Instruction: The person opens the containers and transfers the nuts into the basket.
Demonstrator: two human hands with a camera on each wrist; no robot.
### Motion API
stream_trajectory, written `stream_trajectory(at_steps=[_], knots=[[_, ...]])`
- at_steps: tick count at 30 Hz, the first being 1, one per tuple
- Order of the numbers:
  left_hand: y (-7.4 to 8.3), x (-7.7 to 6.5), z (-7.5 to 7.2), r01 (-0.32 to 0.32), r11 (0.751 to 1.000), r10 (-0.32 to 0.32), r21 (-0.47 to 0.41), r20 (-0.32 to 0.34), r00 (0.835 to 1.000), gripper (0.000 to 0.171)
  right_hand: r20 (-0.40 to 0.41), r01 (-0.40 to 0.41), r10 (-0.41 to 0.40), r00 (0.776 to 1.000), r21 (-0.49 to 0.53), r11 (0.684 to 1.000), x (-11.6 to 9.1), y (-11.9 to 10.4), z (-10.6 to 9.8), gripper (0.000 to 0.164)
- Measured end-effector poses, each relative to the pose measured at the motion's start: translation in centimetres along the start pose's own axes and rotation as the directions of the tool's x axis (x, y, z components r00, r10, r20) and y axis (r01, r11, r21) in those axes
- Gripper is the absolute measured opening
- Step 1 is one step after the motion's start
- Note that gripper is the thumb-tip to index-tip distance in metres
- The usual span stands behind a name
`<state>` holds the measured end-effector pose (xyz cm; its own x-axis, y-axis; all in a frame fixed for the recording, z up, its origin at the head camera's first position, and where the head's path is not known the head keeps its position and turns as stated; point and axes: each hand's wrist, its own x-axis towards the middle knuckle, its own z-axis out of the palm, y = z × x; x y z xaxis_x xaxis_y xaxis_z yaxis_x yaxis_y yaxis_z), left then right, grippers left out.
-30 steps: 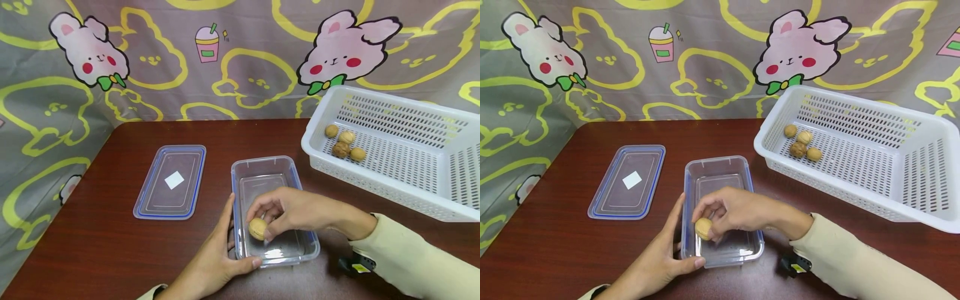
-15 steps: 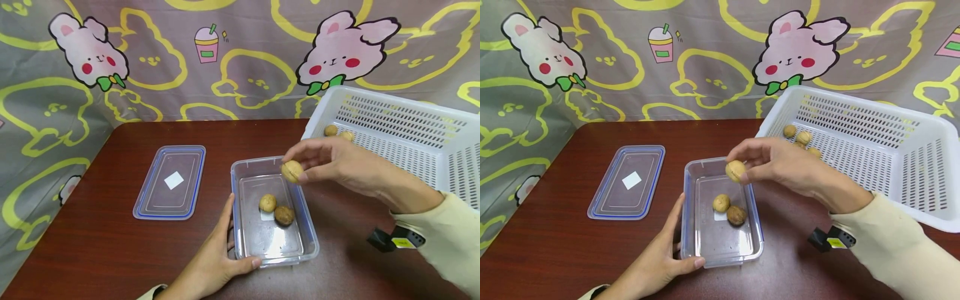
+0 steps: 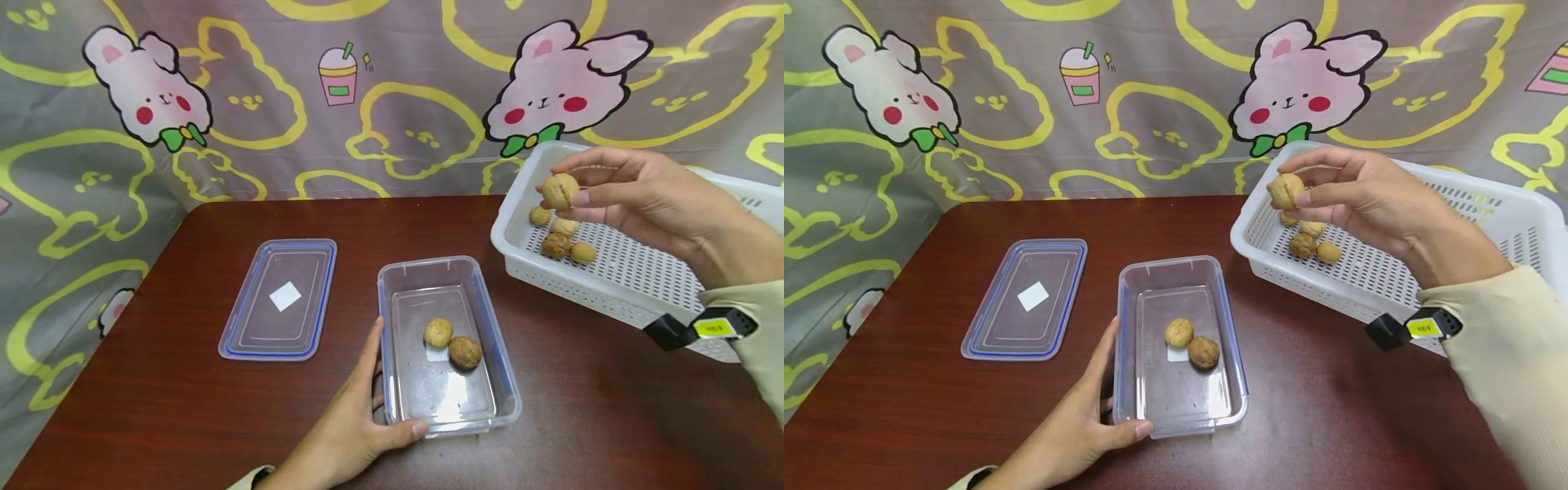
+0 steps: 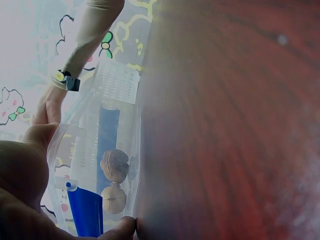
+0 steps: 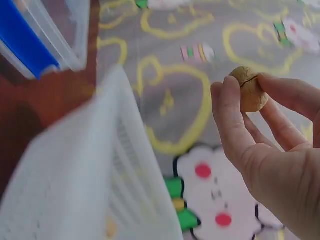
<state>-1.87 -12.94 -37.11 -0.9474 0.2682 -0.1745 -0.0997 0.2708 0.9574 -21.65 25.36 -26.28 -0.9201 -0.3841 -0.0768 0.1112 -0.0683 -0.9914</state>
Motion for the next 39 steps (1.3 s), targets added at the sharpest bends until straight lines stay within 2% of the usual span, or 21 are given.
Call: stream_trajectory(at_steps=[3,7,10,12,16,22,26,29,31,35,39], knots=[[0.0,0.0,0.0,0.003,1.0,-0.003,-0.007,0.004,1.0,0.132,-0.041,0.001,0.003,0.999,0.114,0.993,0.7,0.0,-2.3,0.042],[0.0,0.0,0.0,0.006,1.0,-0.006,-0.001,0.001,1.0,0.132,-0.037,-0.003,0.012,0.999,0.235,0.972,1.5,0.2,-5.3,0.042],[0.0,0.0,0.0,0.005,1.0,-0.005,0.013,-0.004,1.0,0.132,-0.029,-0.04,0.052,0.998,0.317,0.948,2.0,0.5,-7.4,0.041],[0.0,0.0,0.0,0.004,1.0,-0.004,0.019,-0.005,1.0,0.132,-0.035,-0.077,0.095,0.995,0.349,0.934,2.2,0.9,-8.6,0.041],[0.0,0.0,0.0,0.0,1.0,0.0,0.025,-0.006,1.0,0.131,-0.039,-0.15,0.174,0.984,0.349,0.925,2.1,1.9,-10.5,0.041],[-0.1,0.0,0.0,-0.006,1.0,0.006,0.022,-0.006,1.0,0.131,-0.045,-0.228,0.247,0.968,0.255,0.94,2.4,3.4,-11.8,0.041],[-0.1,0.0,0.0,-0.005,1.0,0.005,0.013,-0.005,1.0,0.131,-0.036,-0.308,0.311,0.95,0.067,0.949,2.9,4.3,-12.1,0.044],[-0.1,0.0,0.0,-0.002,1.0,0.002,0.009,-0.001,1.0,0.132,-0.038,-0.352,0.35,0.936,-0.107,0.93,3.1,4.9,-12.2,0.049],[-0.1,0.0,0.0,0.001,1.0,-0.001,0.011,0.0,1.0,0.132,-0.035,-0.366,0.366,0.93,-0.183,0.912,3.2,5.1,-12.3,0.052],[-0.1,0.1,0.0,0.002,1.0,-0.002,0.01,0.005,1.0,0.132,-0.037,-0.382,0.386,0.922,-0.263,0.886,3.4,5.5,-12.1,0.054],[-0.1,0.0,0.0,-0.002,1.0,0.002,-0.006,0.01,1.0,0.132,-0.083,-0.417,0.412,0.907,-0.299,0.858,3.8,5.6,-11.6,0.048]])
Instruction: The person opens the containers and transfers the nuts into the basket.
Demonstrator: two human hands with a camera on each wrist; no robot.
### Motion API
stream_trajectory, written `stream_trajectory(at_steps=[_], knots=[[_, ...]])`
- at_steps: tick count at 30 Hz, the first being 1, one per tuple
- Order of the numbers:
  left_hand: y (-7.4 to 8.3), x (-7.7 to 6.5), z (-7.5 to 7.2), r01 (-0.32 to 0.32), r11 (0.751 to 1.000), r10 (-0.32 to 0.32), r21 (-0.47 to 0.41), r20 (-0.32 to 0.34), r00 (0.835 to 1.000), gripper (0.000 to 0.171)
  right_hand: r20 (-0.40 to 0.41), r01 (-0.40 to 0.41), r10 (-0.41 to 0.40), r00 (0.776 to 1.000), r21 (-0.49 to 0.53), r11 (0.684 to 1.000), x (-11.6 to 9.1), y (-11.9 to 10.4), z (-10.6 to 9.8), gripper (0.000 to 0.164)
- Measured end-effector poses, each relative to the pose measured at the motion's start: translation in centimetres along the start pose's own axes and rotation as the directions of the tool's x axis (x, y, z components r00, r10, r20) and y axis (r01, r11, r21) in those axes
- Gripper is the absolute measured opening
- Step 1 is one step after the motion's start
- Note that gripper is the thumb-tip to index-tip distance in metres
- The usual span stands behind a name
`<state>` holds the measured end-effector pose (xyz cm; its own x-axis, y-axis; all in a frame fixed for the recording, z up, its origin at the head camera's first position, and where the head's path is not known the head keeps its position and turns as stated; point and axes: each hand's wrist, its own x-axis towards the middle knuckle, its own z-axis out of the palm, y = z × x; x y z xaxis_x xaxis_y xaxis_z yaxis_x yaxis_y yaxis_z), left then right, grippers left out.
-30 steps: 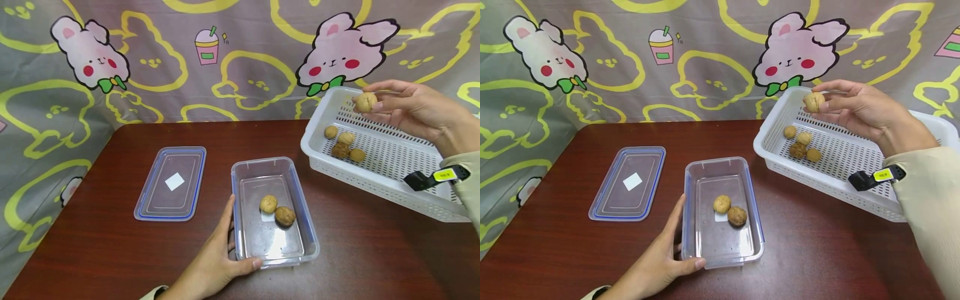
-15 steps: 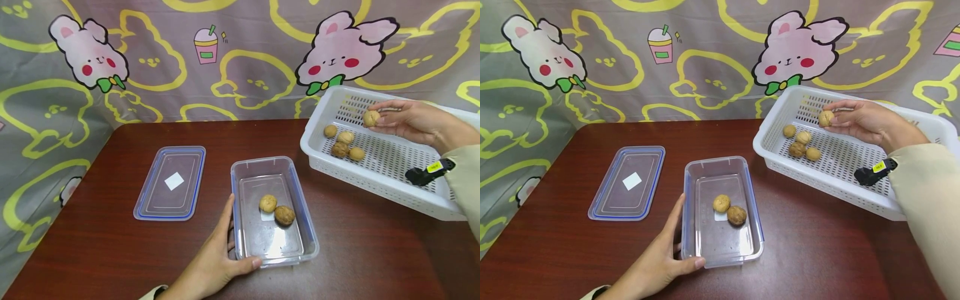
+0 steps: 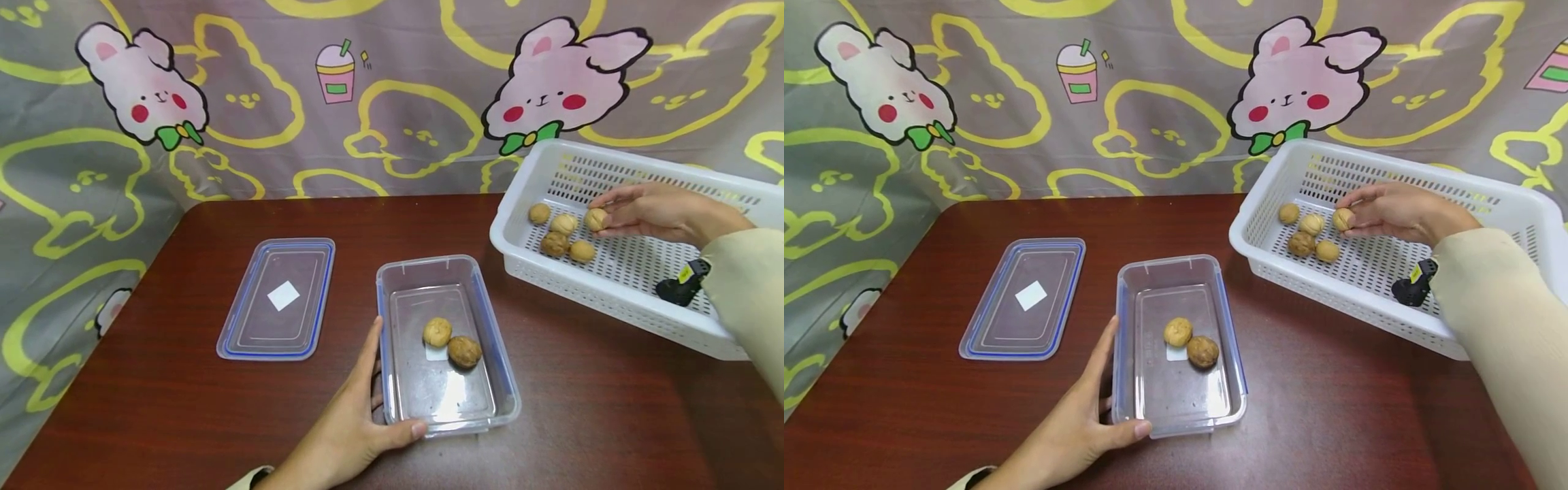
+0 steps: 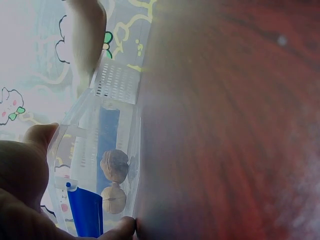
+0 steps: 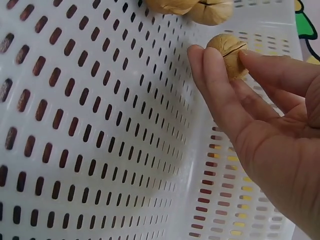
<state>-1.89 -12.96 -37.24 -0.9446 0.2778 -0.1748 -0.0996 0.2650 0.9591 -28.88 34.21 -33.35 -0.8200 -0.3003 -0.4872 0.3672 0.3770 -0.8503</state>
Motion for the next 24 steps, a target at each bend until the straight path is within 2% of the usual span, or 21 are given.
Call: stream_trajectory(at_steps=[12,18,21,24], knots=[[0.0,0.0,-0.1,-0.003,1.0,0.003,0.006,-0.002,1.0,0.132,-0.015,-0.066,0.064,0.998,-0.116,0.991,0.7,-0.5,0.3,0.034],[0.0,0.0,-0.1,0.003,1.0,-0.002,-0.005,0.001,1.0,0.131,-0.015,-0.091,0.09,0.996,-0.167,0.982,1.0,-0.8,0.4,0.034],[0.0,0.0,-0.1,0.001,1.0,-0.001,-0.012,0.005,1.0,0.131,-0.024,-0.078,0.074,0.997,-0.261,0.962,0.9,-1.0,0.5,0.037],[0.0,0.1,-0.1,0.006,1.0,-0.006,-0.009,0.005,1.0,0.131,-0.035,-0.069,0.06,0.998,-0.362,0.93,0.7,-1.8,0.7,0.049]])
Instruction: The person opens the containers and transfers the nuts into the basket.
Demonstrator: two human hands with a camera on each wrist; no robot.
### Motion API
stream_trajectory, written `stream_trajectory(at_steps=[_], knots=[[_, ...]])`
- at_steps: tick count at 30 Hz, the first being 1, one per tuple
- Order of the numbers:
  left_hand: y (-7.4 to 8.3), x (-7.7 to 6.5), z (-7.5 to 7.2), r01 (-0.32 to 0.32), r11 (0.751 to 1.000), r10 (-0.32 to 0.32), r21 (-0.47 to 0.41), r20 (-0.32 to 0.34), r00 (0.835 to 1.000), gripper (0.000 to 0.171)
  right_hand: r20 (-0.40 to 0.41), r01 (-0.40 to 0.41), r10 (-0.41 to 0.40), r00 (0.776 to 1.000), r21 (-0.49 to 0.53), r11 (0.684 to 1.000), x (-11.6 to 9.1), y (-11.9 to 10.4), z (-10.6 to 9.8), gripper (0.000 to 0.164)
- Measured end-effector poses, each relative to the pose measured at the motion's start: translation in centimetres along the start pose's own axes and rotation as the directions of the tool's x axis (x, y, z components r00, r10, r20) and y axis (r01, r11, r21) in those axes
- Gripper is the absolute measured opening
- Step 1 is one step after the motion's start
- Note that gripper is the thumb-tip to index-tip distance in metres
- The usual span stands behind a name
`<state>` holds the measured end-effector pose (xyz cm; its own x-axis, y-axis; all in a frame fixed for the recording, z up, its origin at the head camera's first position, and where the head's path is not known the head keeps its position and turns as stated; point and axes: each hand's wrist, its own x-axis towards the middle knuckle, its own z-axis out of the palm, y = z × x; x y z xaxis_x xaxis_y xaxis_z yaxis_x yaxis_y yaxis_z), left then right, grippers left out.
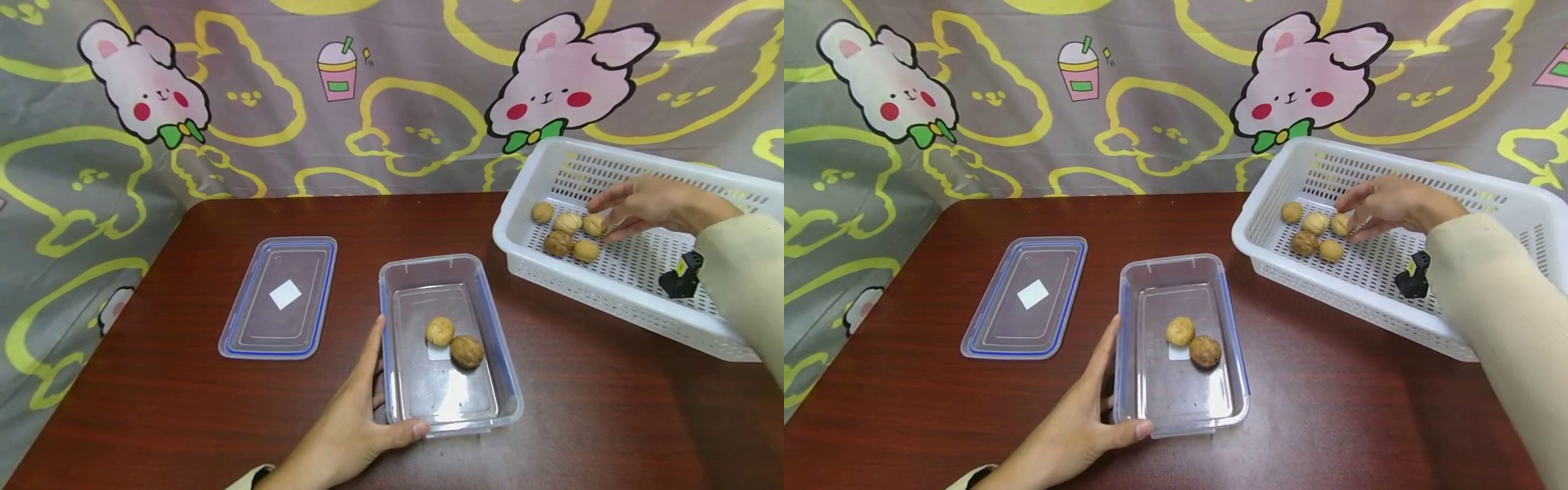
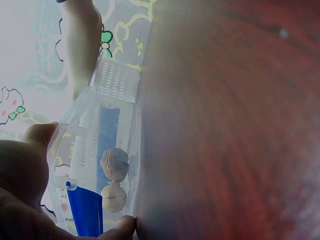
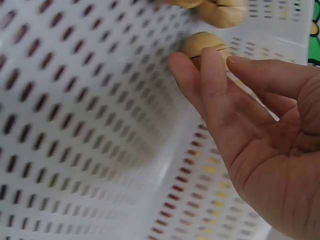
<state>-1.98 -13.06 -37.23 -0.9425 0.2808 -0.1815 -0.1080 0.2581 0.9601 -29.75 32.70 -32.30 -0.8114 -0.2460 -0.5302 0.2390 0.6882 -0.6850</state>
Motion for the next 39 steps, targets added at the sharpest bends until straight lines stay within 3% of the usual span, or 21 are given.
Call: stream_trajectory(at_steps=[7,12,17,24,29,32,35,39], knots=[[0.1,0.0,0.1,0.008,1.0,-0.008,0.009,-0.01,1.0,0.132,-0.039,-0.005,-0.005,0.999,-0.244,0.97,-1.6,-3.7,-0.9,0.06],[0.1,0.0,0.1,0.008,1.0,-0.008,0.005,-0.009,1.0,0.132,-0.076,0.055,-0.081,0.994,-0.303,0.951,-3.1,-6.6,-0.5,0.061],[0.2,0.0,0.0,0.007,1.0,-0.007,0.002,-0.01,1.0,0.132,-0.103,0.125,-0.171,0.98,-0.35,0.928,-5.2,-9.3,1.7,0.062],[0.1,0.0,0.0,0.009,1.0,-0.009,-0.007,-0.003,1.0,0.132,-0.179,0.183,-0.277,0.944,-0.412,0.892,-8.0,-11.7,6.6,0.056],[0.1,0.0,0.1,0.011,1.0,-0.011,0.006,-0.007,1.0,0.132,-0.188,0.259,-0.361,0.913,-0.416,0.872,-9.6,-12.2,9.9,0.049],[0.1,0.1,0.1,0.011,1.0,-0.011,0.01,-0.007,1.0,0.132,-0.15,0.337,-0.413,0.898,-0.37,0.866,-10.2,-12.3,11.9,0.047],[0.1,0.1,0.1,0.006,1.0,-0.006,0.011,-0.006,1.0,0.132,-0.093,0.411,-0.453,0.886,-0.291,0.864,-10.5,-12.3,13.8,0.045],[0.1,0.2,0.0,0.0,1.0,0.0,0.023,-0.009,1.0,0.132,0.019,0.47,-0.47,0.882,-0.104,0.877,-10.5,-12.3,15.8,0.042]])
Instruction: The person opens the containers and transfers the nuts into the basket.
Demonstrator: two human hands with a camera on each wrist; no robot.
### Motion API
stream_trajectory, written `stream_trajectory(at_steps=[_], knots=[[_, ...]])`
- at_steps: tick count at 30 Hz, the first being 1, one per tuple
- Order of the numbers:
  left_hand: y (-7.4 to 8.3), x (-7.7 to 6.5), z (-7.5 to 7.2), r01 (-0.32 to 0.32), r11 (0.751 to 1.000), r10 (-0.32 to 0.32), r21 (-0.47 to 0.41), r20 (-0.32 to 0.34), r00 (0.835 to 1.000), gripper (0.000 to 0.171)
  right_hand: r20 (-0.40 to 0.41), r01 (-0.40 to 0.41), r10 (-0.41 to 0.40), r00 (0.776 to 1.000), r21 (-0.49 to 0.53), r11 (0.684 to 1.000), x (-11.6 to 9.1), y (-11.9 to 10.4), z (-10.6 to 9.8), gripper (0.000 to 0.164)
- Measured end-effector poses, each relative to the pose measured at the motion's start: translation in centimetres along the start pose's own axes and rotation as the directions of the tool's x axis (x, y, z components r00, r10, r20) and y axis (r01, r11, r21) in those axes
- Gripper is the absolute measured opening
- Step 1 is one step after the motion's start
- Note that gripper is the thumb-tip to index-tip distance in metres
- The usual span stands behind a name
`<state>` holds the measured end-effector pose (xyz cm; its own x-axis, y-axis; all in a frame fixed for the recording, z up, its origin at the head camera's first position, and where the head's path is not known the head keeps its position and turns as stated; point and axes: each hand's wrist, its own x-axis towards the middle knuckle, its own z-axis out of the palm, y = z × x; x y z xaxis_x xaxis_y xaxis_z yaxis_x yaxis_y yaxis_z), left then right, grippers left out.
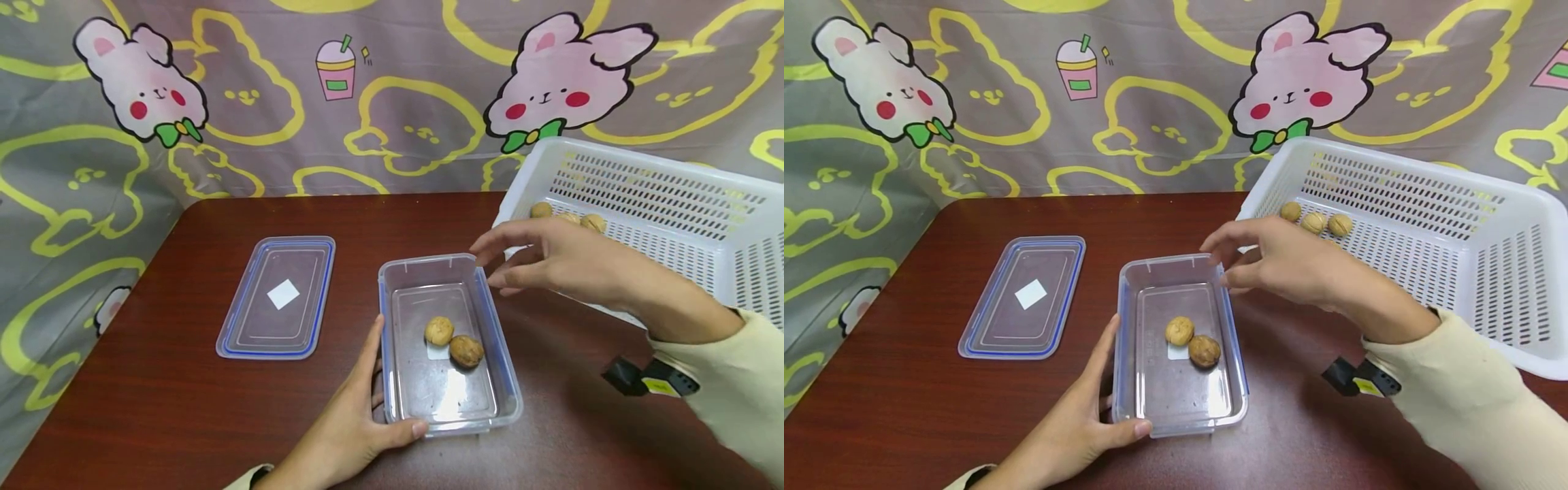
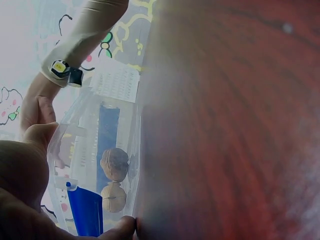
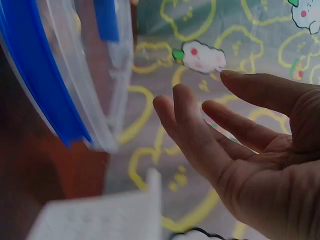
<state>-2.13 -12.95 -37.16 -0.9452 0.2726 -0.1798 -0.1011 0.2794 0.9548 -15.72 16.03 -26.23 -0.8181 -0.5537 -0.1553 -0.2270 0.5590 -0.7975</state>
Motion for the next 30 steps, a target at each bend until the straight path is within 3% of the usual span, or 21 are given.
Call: stream_trajectory(at_steps=[4,8,11,14,17,20,25,30], knots=[[0.0,0.0,0.0,-0.002,1.0,0.003,0.014,-0.002,1.0,0.132,0.101,-0.027,0.007,0.995,0.194,0.981,0.6,0.1,1.6,0.041],[0.1,0.0,-0.1,-0.004,1.0,0.004,0.02,-0.002,1.0,0.132,0.171,-0.068,0.025,0.985,0.246,0.967,1.7,0.0,3.3,0.043],[0.1,0.0,-0.1,-0.006,1.0,0.006,0.019,0.0,1.0,0.131,0.193,-0.067,0.033,0.981,0.176,0.982,2.5,-0.4,4.4,0.044],[0.0,0.0,-0.1,-0.016,1.0,0.016,0.015,0.005,1.0,0.131,0.178,-0.032,0.025,0.984,0.034,0.999,3.3,-0.8,5.3,0.041],[0.0,0.0,-0.1,-0.023,1.0,0.023,0.009,0.009,1.0,0.131,0.156,-0.006,0.024,0.988,-0.115,0.993,3.8,-1.1,6.0,0.037],[0.0,0.0,-0.1,-0.02,1.0,0.02,0.011,0.01,1.0,0.131,0.148,-0.028,0.057,0.987,-0.193,0.981,4.3,-1.3,6.5,0.037],[-0.1,0.0,-0.1,-0.015,1.0,0.015,0.006,0.011,1.0,0.131,0.172,-0.11,0.137,0.976,-0.161,0.981,4.9,-1.1,7.3,0.039],[0.0,0.0,-0.1,-0.008,1.0,0.008,0.01,0.008,1.0,0.131,0.19,-0.167,0.169,0.967,-0.027,0.986,5.1,-0.8,8.1,0.038]])
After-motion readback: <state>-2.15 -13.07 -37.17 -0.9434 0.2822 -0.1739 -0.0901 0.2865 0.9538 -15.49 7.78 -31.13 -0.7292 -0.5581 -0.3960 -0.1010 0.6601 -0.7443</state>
